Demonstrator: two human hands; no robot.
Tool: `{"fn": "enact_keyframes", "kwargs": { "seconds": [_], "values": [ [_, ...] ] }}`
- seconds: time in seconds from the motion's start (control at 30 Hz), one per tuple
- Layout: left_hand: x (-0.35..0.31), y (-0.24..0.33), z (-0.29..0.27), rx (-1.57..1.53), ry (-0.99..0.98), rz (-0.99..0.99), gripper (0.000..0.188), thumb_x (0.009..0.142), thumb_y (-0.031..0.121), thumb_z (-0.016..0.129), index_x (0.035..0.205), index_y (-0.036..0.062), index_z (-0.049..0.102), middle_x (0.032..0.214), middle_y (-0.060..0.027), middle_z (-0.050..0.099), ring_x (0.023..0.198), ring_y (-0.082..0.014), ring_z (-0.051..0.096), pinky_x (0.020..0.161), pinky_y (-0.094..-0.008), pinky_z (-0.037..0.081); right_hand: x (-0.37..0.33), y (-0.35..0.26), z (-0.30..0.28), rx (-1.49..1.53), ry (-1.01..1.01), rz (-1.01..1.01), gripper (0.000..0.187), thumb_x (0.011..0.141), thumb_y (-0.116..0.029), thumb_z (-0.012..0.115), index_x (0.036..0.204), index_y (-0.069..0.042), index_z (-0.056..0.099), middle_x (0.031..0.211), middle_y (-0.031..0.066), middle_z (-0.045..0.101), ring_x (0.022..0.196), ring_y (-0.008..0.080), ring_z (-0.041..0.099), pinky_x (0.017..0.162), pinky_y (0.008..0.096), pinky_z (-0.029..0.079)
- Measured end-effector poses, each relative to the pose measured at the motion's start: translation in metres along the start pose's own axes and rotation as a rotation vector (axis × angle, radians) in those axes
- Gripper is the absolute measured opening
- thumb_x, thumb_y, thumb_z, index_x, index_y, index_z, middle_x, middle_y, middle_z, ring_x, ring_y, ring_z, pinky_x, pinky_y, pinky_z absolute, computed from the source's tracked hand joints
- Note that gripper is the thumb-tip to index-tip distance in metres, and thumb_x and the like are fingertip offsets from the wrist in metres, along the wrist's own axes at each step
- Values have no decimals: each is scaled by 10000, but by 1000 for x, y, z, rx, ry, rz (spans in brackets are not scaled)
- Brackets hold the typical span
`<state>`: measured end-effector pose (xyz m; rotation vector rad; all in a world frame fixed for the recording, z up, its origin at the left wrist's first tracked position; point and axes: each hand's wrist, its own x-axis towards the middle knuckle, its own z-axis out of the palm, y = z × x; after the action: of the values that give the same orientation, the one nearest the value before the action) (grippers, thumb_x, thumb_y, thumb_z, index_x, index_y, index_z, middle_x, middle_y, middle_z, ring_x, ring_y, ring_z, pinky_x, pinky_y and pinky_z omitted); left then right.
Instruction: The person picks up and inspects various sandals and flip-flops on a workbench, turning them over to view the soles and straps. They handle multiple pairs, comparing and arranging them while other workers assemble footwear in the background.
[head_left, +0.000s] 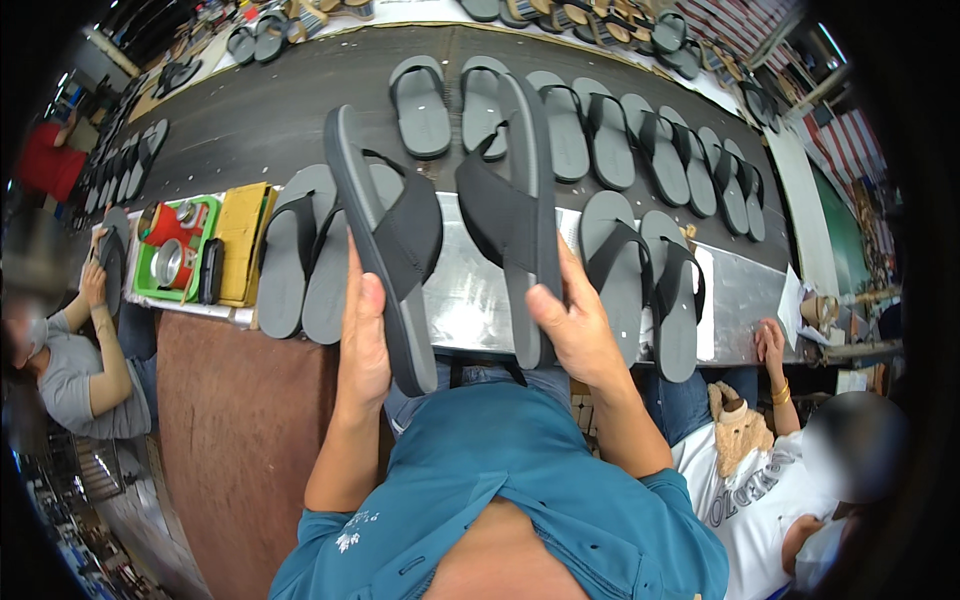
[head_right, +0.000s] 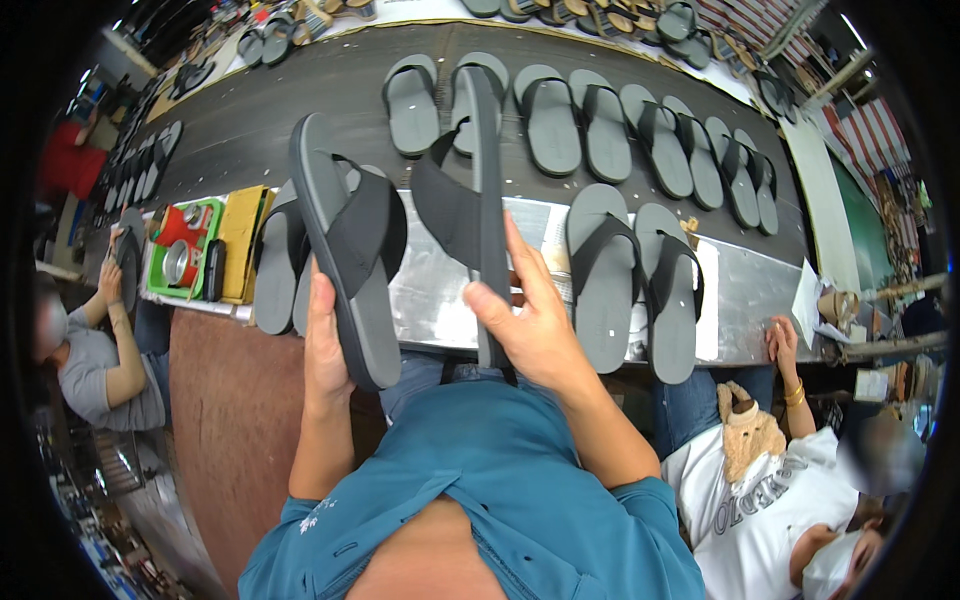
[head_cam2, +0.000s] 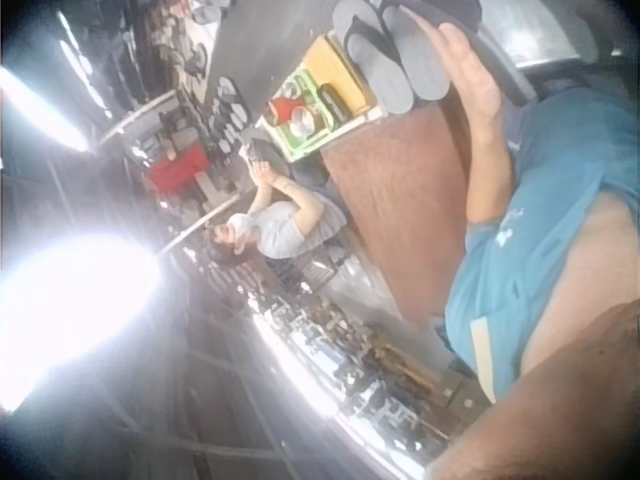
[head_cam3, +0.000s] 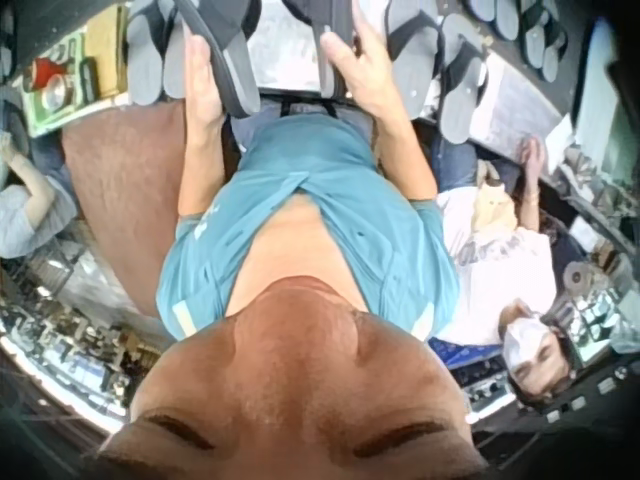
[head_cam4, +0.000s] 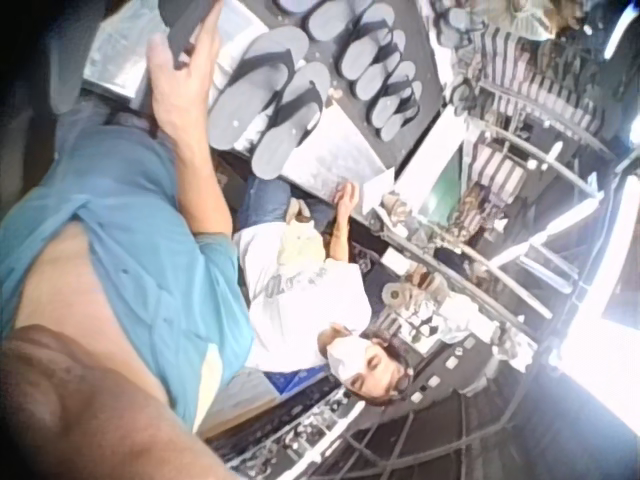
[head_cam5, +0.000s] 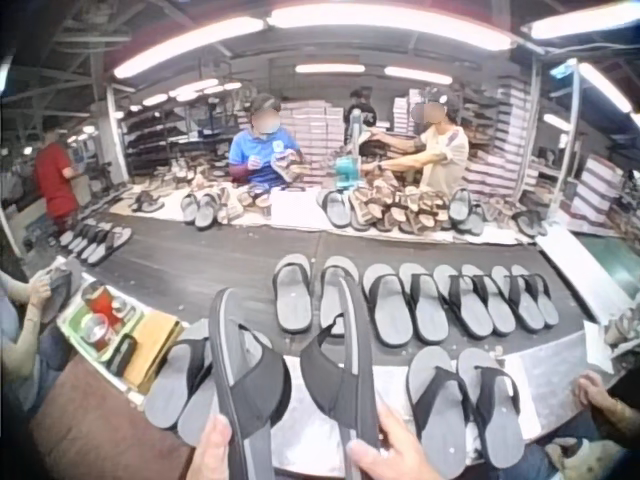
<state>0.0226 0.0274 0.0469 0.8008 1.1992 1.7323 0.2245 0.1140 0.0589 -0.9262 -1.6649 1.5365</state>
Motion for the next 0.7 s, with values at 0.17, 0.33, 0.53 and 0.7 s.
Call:
{"fn": "enact_keyframes", "kwargs": {
  "seconds": [0.17,0.33,0.53,0.7],
  "values": [
    [3,11,9,23,7,43,609,1036,412,362,1507,37,268,1379,-78,470,1226,-145,467,1027,-283,365,5,6,6,165,13,-73,614,1049,-335,430,1510,33,257,1520,150,360,1394,218,350,1145,319,250],
    [0,24,12,-49,4,92,680,1012,415,414,1536,47,184,1403,-95,430,1267,-167,425,1055,-304,348,5,14,6,58,195,-93,559,1068,-350,331,1462,46,347,1425,139,469,1311,201,438,1113,313,300],
    [13,3,-2,-311,179,348,861,895,150,650,1541,75,86,1462,-90,319,1339,-184,328,1140,-361,236,15,19,-6,359,381,-408,741,957,-245,587,1517,-7,165,1463,124,359,1350,215,364,1142,352,252],
    [16,0,-7,-397,157,353,644,934,319,632,1448,110,306,1378,-55,426,1294,-205,415,1114,-431,330,18,15,-8,582,347,-352,572,961,-359,593,1398,-62,373,1333,95,503,1208,207,526,1009,378,458]
  ]
}}
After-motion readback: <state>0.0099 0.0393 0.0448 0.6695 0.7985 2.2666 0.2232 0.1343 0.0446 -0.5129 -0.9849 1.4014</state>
